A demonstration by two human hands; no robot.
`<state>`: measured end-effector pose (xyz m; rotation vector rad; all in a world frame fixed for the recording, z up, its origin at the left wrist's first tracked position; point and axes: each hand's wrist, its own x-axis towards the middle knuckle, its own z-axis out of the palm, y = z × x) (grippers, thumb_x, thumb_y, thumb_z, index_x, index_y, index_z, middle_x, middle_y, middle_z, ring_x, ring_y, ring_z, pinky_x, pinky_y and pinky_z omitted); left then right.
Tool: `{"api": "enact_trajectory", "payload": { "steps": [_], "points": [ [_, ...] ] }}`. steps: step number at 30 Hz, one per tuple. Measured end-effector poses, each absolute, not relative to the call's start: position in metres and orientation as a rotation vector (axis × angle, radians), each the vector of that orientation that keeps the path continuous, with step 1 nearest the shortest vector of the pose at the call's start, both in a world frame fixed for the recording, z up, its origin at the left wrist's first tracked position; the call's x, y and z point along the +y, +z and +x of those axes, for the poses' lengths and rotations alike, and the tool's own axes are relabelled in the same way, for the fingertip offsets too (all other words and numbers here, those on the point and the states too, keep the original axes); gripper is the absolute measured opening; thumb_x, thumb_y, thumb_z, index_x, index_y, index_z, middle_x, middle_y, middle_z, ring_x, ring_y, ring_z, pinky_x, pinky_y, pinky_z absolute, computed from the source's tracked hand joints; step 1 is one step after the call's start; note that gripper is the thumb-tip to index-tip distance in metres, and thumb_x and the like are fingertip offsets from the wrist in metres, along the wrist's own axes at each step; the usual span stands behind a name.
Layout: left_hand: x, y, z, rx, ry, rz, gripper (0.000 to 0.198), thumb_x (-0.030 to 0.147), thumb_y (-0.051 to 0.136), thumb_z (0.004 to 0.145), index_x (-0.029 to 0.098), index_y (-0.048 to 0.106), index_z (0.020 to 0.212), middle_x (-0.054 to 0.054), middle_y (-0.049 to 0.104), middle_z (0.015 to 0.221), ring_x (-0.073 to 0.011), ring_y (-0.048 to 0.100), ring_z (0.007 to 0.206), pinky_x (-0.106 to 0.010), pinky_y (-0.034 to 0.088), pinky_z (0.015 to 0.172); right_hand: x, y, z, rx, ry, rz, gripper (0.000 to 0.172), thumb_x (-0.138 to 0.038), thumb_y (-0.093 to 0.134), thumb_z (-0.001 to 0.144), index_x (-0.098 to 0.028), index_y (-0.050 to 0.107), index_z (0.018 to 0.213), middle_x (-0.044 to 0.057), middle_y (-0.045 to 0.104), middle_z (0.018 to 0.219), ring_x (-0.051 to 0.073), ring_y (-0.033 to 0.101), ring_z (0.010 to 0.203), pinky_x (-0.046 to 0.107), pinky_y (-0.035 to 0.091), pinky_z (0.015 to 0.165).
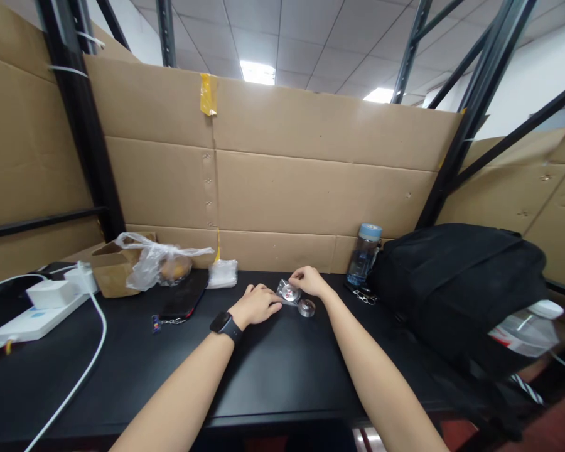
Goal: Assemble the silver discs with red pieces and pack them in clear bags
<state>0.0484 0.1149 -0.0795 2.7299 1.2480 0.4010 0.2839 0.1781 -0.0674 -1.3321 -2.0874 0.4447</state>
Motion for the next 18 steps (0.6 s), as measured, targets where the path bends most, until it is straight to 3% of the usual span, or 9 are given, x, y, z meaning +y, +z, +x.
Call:
{"api": "enact_trajectory", "payload": {
  "steps": [4,7,18],
  "points": [
    [0.111,-0.076,0.05,1.257,0.281,2.676,0.043,0.066,0.041,0.095,0.048,0.063,0.128,0.0,0.058,0.142,-0.0393,0.04,0.132,-0.063,0.026,0.104,0.184,-0.083,0.294,-1.939,0.891,-1.324,0.022,-0.023,0.082,0.069,-0.013,0.075,0.087,0.007,0.076,0.076,0.02,0.07,0.07,0.026,0.054,0.064],
    [0.11,-0.076,0.048,1.286,0.248,2.66,0.049,0.073,0.037,0.093,0.051,0.06,0.13,0.002,0.053,0.148,-0.0412,0.035,0.136,-0.067,0.024,0.104,0.186,-0.086,0.293,-1.894,0.93,-1.298,0.023,-0.018,0.081,0.067,-0.012,0.073,0.088,0.006,0.075,0.072,0.019,0.069,0.064,0.026,0.054,0.062],
    [0.104,-0.075,0.054,1.252,0.454,2.871,0.034,0.049,0.051,0.097,0.031,0.068,0.119,-0.005,0.062,0.134,-0.0312,0.048,0.124,-0.051,0.036,0.101,0.168,-0.057,0.286,-1.945,0.277,-1.155,0.017,-0.008,0.065,0.075,-0.019,0.074,0.085,0.001,0.074,0.073,0.016,0.067,0.066,0.024,0.049,0.066]
  ]
}}
